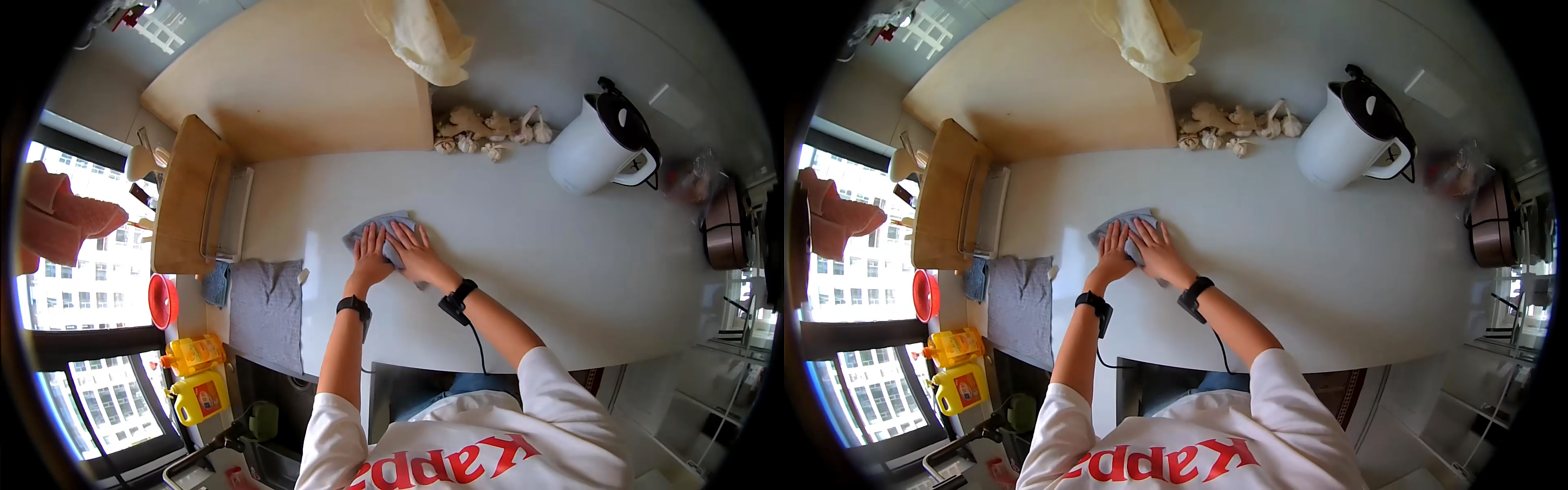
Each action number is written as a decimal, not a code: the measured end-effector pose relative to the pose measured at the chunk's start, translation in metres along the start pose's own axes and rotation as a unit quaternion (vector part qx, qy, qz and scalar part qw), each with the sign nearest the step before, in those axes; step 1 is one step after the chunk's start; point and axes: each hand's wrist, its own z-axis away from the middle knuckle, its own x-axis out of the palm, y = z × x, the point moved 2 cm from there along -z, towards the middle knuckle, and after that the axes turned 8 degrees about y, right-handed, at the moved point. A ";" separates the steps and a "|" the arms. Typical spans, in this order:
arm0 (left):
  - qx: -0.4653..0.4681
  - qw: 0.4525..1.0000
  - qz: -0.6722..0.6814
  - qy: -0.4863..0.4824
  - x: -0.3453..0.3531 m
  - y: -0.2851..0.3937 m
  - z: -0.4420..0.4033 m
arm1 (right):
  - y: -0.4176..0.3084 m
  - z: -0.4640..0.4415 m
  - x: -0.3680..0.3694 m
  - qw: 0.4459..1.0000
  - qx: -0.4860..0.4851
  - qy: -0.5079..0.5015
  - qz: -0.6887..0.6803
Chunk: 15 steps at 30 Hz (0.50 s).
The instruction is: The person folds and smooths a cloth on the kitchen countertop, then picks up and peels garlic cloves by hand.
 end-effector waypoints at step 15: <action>0.078 0.994 0.023 0.073 0.059 0.026 0.152 | -0.048 0.146 0.001 0.997 -0.006 -0.036 0.064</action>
